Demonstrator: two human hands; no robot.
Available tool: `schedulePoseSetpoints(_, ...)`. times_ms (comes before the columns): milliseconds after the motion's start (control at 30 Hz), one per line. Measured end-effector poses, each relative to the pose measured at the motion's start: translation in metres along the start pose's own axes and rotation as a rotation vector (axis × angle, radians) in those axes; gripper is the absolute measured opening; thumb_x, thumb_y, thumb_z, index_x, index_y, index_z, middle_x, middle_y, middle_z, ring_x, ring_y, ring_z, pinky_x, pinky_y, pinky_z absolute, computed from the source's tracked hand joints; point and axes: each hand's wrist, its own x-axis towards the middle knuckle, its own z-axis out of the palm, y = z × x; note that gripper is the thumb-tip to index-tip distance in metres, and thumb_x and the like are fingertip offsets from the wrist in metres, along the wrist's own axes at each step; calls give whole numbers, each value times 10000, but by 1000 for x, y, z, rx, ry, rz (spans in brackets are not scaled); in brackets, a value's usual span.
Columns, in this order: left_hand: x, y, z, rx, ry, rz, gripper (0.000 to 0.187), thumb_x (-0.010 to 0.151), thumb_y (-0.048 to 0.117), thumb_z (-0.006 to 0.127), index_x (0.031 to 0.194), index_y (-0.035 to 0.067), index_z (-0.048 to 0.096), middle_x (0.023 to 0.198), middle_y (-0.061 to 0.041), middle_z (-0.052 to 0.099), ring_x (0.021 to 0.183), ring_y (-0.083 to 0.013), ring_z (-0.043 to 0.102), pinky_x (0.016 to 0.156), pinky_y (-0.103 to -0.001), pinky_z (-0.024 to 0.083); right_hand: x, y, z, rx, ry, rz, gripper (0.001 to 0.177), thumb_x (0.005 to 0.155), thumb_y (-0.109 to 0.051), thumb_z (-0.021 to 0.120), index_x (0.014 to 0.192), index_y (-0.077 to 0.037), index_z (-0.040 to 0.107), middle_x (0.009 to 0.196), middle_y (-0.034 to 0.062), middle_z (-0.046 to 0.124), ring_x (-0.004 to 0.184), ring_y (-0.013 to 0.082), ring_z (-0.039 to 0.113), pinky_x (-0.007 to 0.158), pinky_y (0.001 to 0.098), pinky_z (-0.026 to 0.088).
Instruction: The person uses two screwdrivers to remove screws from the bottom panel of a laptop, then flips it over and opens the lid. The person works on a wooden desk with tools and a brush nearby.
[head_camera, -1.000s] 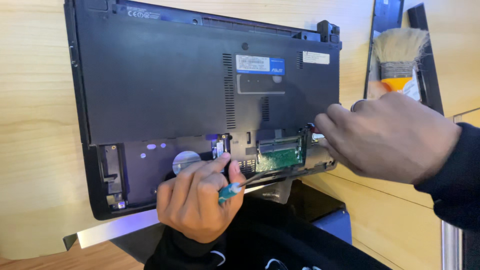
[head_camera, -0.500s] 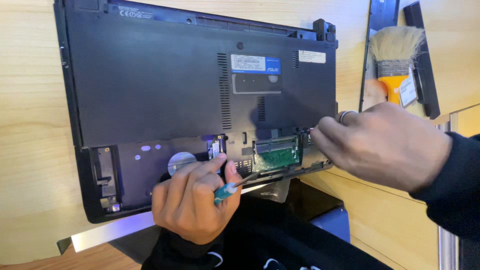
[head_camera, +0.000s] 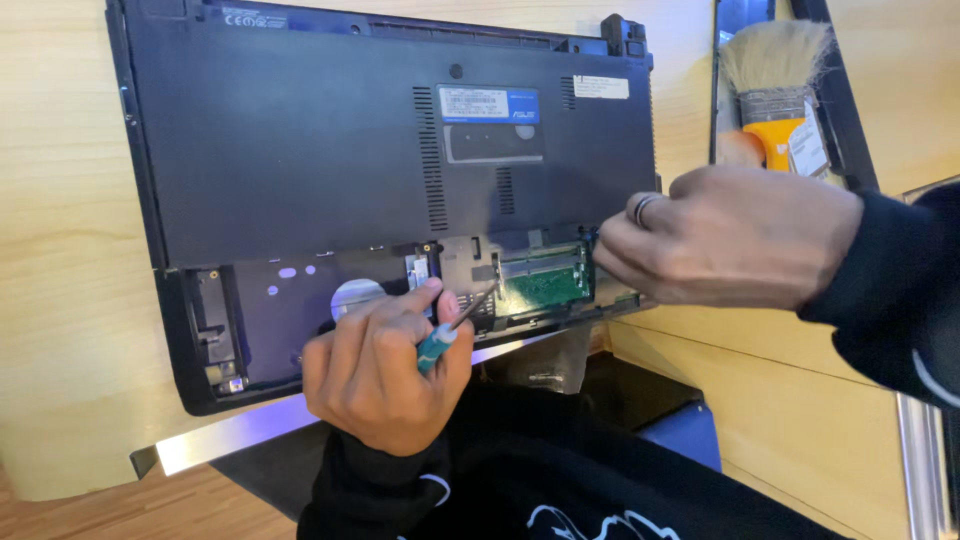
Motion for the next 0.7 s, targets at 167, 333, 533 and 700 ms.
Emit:
schedulePoseSetpoints(167, 0, 0, -1, -19, 19, 5, 261, 943, 222, 627, 765, 120, 466, 787, 62, 731, 687, -134, 663, 588, -300, 333, 7, 4, -12, 244, -115, 359, 100, 942, -115, 465, 843, -125, 450, 657, 42, 479, 463, 304, 558, 380, 454, 438)
schedulePoseSetpoints(333, 5, 5, -5, -72, -16, -39, 247, 931, 201, 620, 759, 87, 484, 806, 10, 735, 648, -156, 612, 540, -333, 298, 11, 3, -33, 470, -345, 583, 399, 1021, -433, 315, 863, -144, 540, 760, 108, 654, 685, 405, 656, 609, 509, 526)
schedulePoseSetpoints(533, 29, 31, -6, -702, -163, 26, 251, 917, 121, 638, 886, 19, 411, 1023, -195, 650, 945, -348, 661, 836, -421, 547, -22, 0, -51, 661, -68, 671, 292, 981, -417, 436, 887, -203, 611, 598, 40, 649, 490, 292, 570, 514, 414, 407)
schedulePoseSetpoints(700, 41, 54, 7, -880, -222, 100, 215, 928, 90, 623, 934, -9, 432, 1032, -198, 623, 983, -355, 638, 873, -435, 532, -36, -22, -38, 817, 296, 556, 171, 934, -283, 511, 857, -164, 605, 538, 29, 583, 443, 267, 521, 476, 369, 387)
